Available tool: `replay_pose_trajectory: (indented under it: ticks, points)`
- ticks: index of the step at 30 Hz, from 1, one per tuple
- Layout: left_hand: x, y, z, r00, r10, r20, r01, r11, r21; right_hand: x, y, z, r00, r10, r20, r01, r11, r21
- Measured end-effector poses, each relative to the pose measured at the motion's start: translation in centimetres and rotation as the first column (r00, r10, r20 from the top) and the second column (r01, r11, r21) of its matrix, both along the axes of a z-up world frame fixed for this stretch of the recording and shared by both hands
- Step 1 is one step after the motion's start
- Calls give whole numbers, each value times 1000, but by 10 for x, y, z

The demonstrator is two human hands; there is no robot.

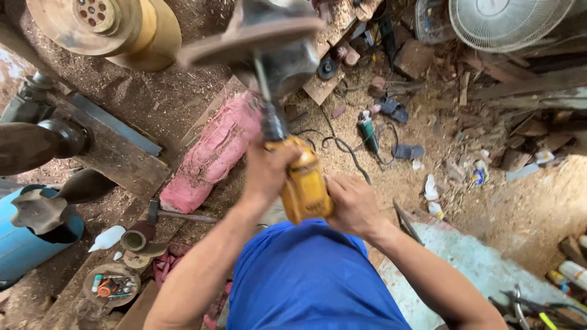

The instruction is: The person sands a turned wooden bowl-like object using a power drill fitted with a sanding disc, running the spinning disc over the wood surface. They occasionally reposition the workpiece, touch its surface by hand, and wipe it with a cloth before resuming sanding.

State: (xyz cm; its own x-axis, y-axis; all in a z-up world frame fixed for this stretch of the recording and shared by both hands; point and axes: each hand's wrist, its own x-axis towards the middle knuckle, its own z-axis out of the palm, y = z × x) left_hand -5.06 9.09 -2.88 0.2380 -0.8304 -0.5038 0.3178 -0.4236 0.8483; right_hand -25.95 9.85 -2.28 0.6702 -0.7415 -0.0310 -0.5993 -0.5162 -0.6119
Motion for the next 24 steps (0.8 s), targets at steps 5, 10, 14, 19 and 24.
replay_pose_trajectory:
  ticks: [5,10,14,19,24]
  points:
    - [-8,2,5,1000,-12,-9,12,1000,-13,-7,-1,11,1000,22,-11,-22,999,-30]
    - [7,6,16,989,45,-144,-48,999,-24,3,-8,12,991,64,-116,-72,995,-72]
    - [5,35,-17,947,118,-300,-146,986,-75,1,-2,13,976,120,-183,-141,984,-105]
    - [12,43,-52,898,156,-412,-230,964,-136,4,-3,-1,967,147,-208,-184,968,-169]
    - [15,47,-75,842,109,-528,-270,933,-237,7,-3,-14,949,159,-273,-226,946,-233]
